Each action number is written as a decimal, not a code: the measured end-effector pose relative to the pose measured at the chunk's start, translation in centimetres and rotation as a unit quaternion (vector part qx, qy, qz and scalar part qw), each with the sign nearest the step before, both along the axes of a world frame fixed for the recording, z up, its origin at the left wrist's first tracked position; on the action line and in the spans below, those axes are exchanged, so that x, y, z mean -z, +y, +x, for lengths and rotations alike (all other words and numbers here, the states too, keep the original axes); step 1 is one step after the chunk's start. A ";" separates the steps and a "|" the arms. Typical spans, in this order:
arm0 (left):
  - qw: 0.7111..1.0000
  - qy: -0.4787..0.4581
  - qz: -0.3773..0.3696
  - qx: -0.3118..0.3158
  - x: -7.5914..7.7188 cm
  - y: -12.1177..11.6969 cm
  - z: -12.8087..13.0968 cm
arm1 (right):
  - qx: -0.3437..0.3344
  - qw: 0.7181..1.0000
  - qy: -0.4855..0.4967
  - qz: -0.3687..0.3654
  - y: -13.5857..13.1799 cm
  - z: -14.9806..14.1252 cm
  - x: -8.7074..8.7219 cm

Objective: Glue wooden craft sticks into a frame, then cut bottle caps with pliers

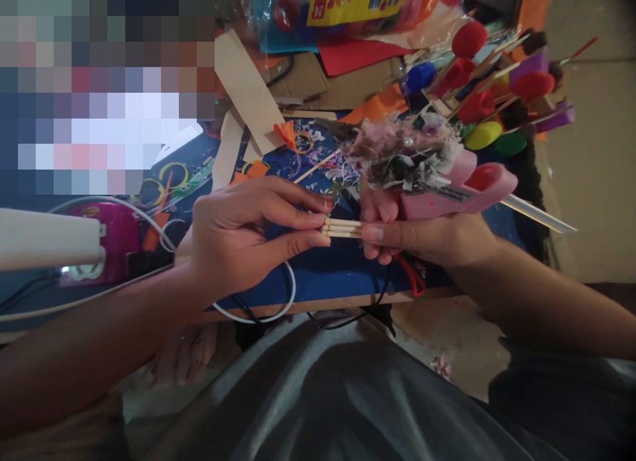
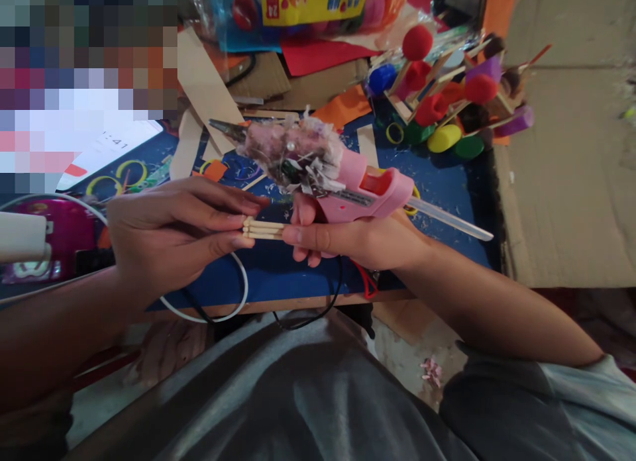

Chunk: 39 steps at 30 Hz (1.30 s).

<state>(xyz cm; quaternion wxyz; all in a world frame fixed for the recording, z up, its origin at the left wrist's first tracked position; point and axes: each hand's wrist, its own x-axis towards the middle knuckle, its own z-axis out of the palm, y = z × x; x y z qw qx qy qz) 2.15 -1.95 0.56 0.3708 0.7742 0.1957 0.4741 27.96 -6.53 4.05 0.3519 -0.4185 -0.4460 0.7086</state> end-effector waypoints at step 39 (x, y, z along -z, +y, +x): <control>0.993 0.001 -0.071 0.096 -0.4 -0.2 0.5 | 0.044 0.996 0.023 0.075 0.0 0.0 1.0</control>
